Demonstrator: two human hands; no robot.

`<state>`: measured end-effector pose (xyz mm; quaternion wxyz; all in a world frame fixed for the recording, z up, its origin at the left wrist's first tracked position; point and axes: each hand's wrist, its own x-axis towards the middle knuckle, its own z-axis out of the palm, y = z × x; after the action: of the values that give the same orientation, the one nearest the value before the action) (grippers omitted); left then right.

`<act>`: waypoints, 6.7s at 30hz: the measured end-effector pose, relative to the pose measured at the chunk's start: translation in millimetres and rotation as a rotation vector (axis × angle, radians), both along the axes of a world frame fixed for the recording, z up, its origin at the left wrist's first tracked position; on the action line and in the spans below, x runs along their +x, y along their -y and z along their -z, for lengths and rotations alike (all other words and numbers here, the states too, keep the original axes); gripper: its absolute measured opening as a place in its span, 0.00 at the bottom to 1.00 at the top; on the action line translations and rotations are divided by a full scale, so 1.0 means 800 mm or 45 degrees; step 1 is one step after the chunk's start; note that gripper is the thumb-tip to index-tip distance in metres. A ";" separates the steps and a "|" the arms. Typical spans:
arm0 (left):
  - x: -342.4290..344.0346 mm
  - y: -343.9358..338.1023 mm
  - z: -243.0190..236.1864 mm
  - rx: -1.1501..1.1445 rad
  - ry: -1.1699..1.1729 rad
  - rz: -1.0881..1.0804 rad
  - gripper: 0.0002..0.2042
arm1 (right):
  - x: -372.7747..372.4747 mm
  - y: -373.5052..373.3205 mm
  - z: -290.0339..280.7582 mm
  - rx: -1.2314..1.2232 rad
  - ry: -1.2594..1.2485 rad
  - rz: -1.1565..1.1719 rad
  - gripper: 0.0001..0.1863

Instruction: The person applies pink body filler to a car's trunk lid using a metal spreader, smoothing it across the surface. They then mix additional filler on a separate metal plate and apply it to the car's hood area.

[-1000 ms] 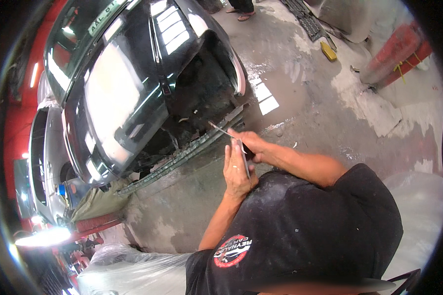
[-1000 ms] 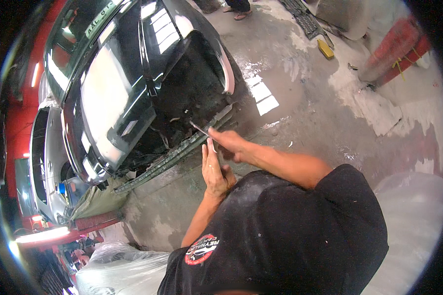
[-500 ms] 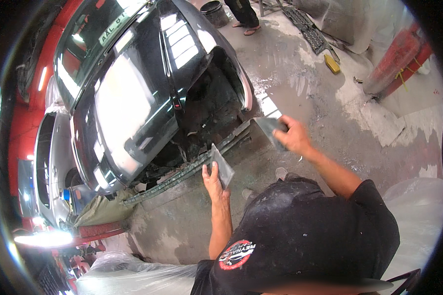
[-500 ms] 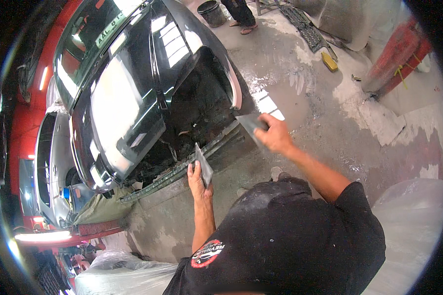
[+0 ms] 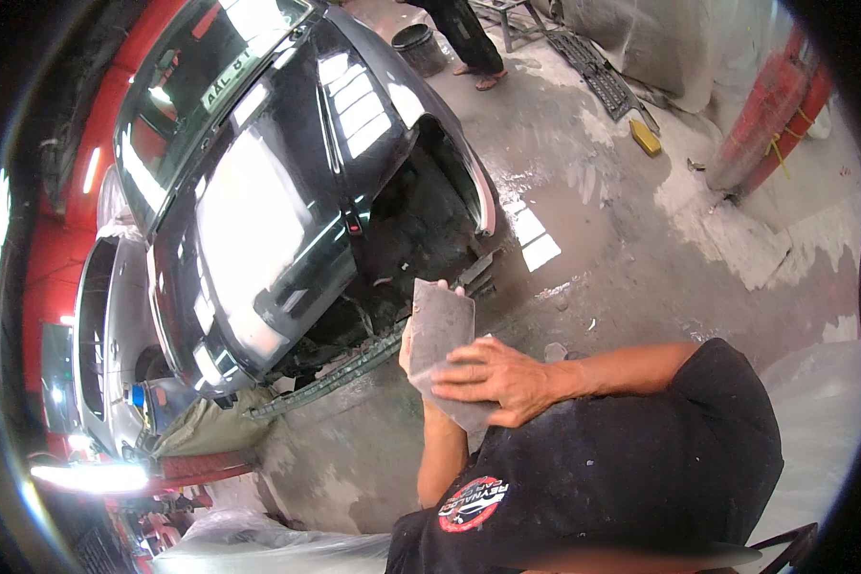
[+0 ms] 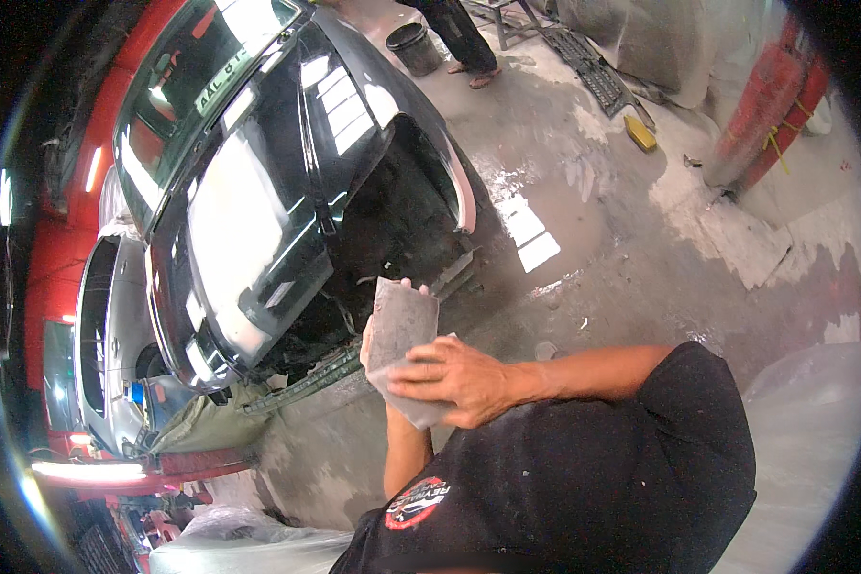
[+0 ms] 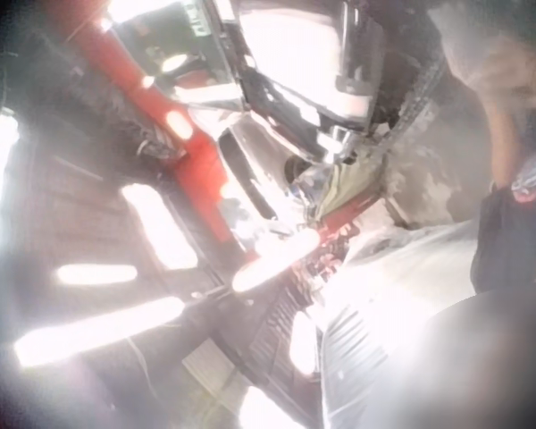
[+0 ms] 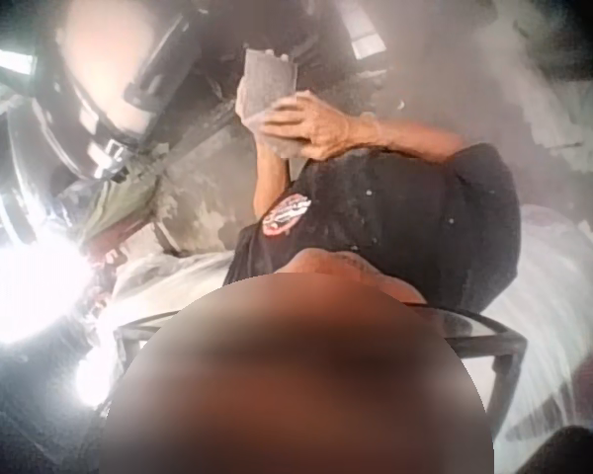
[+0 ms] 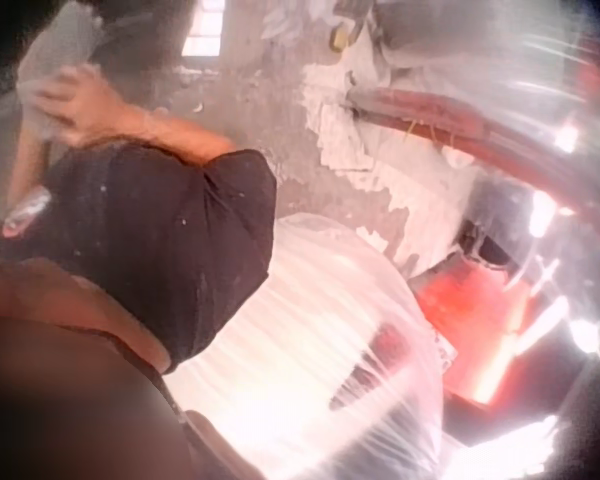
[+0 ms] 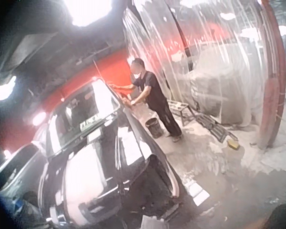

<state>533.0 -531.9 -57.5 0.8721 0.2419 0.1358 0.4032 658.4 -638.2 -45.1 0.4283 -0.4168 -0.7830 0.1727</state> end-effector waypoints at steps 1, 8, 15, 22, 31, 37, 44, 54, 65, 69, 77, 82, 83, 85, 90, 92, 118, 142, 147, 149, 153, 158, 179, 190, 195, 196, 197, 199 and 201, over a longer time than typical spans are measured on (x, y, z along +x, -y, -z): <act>-0.001 0.001 -0.004 -0.048 -0.016 -0.001 0.28 | 0.001 0.000 0.002 -0.002 0.022 -0.063 0.42; 0.013 0.030 -0.002 0.291 -0.339 -0.043 0.26 | -0.029 -0.034 0.032 -0.119 -0.534 0.570 0.27; -0.019 0.032 0.029 0.087 -0.443 -0.070 0.19 | 0.072 -0.078 0.034 -1.048 -0.922 0.822 0.32; -0.033 -0.019 0.109 -0.080 -0.640 -0.112 0.07 | 0.017 -0.047 0.081 -0.862 -1.000 0.205 0.26; -0.008 0.004 0.031 -0.002 -0.809 -0.509 0.35 | -0.024 -0.057 0.035 -0.697 -0.535 0.040 0.25; -0.027 -0.003 -0.002 0.474 -0.507 -0.877 0.30 | -0.037 -0.048 0.036 -0.626 -0.626 -0.129 0.29; -0.022 0.005 0.021 0.498 -0.548 -0.592 0.21 | -0.044 -0.092 0.067 -0.394 -0.724 0.292 0.28; -0.011 0.009 0.003 1.209 -1.536 -0.908 0.17 | -0.009 -0.111 0.051 -0.741 -0.921 0.228 0.29; 0.011 0.053 0.038 2.116 -1.044 -1.127 0.42 | 0.046 -0.118 0.093 -1.268 -2.233 0.405 0.20; 0.012 0.030 0.049 1.841 -1.304 -1.206 0.39 | 0.040 -0.104 0.123 -1.414 -1.795 0.032 0.21; -0.085 -0.027 0.024 0.766 -1.650 -0.593 0.24 | 0.092 -0.085 0.024 -0.805 -0.459 0.234 0.21; -0.018 0.022 -0.010 1.278 -1.277 -0.458 0.32 | 0.040 -0.093 0.011 -0.576 -0.969 0.254 0.20; -0.003 0.034 -0.015 1.226 -1.297 -0.309 0.34 | 0.035 -0.091 0.009 -0.707 -1.106 0.212 0.17; 0.021 0.048 -0.024 1.481 -1.358 -0.456 0.34 | 0.027 -0.092 0.008 -0.637 -1.487 0.033 0.23; 0.029 0.060 -0.034 2.090 -1.260 -0.715 0.39 | 0.045 -0.110 0.001 -0.626 -1.731 -0.082 0.42; 0.033 0.056 -0.032 1.985 -1.345 -0.699 0.38 | 0.044 -0.115 -0.003 -0.718 -1.767 -0.206 0.46; 0.039 -0.029 0.059 0.849 -1.599 -0.400 0.24 | 0.054 -0.087 0.050 -0.716 -0.323 0.028 0.28; 0.025 0.041 0.009 0.896 -1.531 -0.574 0.28 | 0.062 -0.102 0.146 -1.179 -1.118 -0.072 0.44; 0.014 -0.004 0.037 0.421 -1.421 -0.534 0.32 | 0.045 -0.071 0.116 -0.974 -0.888 -0.231 0.48; 0.011 -0.012 0.042 0.387 -1.556 -0.564 0.30 | 0.042 -0.070 0.115 -1.017 -0.979 -0.261 0.46; 0.023 0.019 0.036 0.979 -1.715 -0.526 0.29 | 0.052 -0.090 0.133 -1.069 -1.000 -0.333 0.39; 0.027 0.038 0.019 0.702 -1.442 -0.403 0.26 | 0.063 -0.091 0.144 -1.262 -1.430 -0.384 0.40; -0.009 -0.018 0.082 0.467 -1.640 -0.381 0.27 | 0.053 -0.053 0.093 -1.212 -0.926 -0.400 0.48; -0.079 -0.035 0.051 -0.193 -0.610 -1.094 0.20 | 0.093 -0.048 0.039 -0.399 -0.278 0.603 0.13; -0.043 -0.009 0.025 -0.341 -0.334 -0.358 0.23 | 0.028 -0.028 -0.020 0.225 -0.017 0.327 0.19; -0.023 -0.004 0.023 -0.244 -0.217 -0.293 0.25 | 0.013 -0.030 -0.021 0.279 -0.014 0.228 0.23; -0.012 0.001 0.021 -0.196 -0.158 -0.299 0.27 | 0.002 -0.033 -0.022 0.294 0.020 0.117 0.26; -0.005 0.008 0.015 0.087 -0.409 -0.259 0.33 | -0.013 -0.035 -0.016 0.261 -0.078 0.135 0.32; -0.014 0.007 0.010 0.111 -0.465 -0.119 0.29 | -0.016 -0.033 -0.009 0.224 -0.039 0.104 0.36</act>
<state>522.0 -537.3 -65.6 0.8020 0.3419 0.2853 0.3981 645.8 -611.5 -38.1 0.4818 -0.4064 -0.7709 0.0920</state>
